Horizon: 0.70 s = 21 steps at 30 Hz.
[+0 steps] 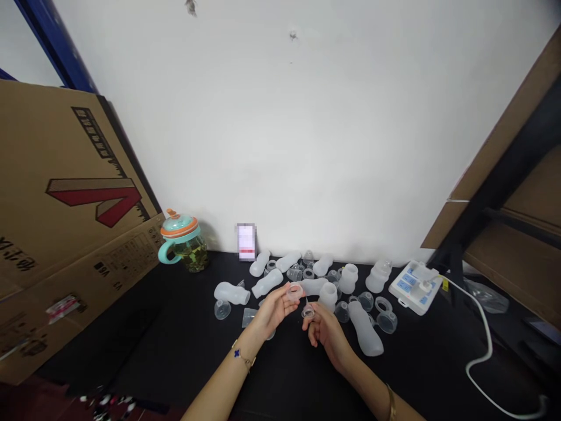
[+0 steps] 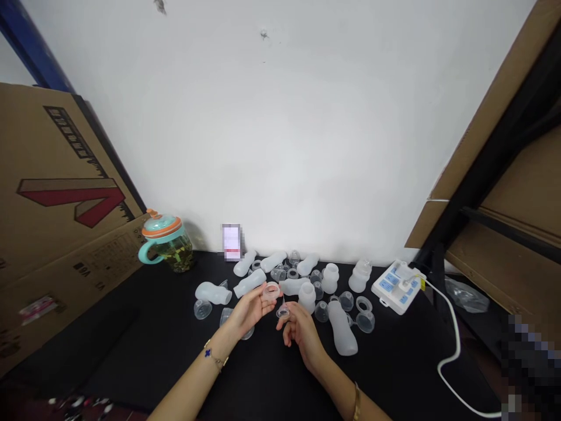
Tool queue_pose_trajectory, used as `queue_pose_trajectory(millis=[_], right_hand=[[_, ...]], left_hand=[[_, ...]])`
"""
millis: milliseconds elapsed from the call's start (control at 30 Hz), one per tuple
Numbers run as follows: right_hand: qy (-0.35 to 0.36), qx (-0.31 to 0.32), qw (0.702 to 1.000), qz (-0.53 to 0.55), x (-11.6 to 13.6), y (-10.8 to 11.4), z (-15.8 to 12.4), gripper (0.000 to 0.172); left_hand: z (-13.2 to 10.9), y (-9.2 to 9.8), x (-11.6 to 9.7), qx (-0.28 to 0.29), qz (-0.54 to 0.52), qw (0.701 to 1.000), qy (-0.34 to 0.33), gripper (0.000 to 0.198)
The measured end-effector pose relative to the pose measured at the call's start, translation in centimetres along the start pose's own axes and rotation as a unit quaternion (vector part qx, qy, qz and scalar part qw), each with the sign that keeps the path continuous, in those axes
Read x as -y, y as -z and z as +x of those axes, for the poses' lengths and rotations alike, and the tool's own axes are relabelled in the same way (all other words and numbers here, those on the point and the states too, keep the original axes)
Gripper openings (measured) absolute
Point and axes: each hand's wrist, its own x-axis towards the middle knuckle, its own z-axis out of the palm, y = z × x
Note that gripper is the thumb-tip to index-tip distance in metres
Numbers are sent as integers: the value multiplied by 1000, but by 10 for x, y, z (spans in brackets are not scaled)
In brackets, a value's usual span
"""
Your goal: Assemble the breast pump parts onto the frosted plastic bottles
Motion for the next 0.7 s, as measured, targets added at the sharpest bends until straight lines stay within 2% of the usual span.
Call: queue_pose_trajectory(millis=[100, 267, 400, 700], right_hand=[[8, -12, 1000, 1, 1, 0, -1, 41], [4, -23, 1000, 6, 2, 0, -1, 40], [3, -37, 999, 5, 1, 0, -1, 39], [-3, -54, 999, 0, -3, 3, 1, 38]], left_hand=[[1, 3, 1, -10, 19, 1000, -14, 27], [-1, 2, 1, -15, 94, 994, -50, 42], [-1, 0, 1, -6, 105, 992, -64, 46], [-1, 1, -1, -13, 117, 990, -77, 43]])
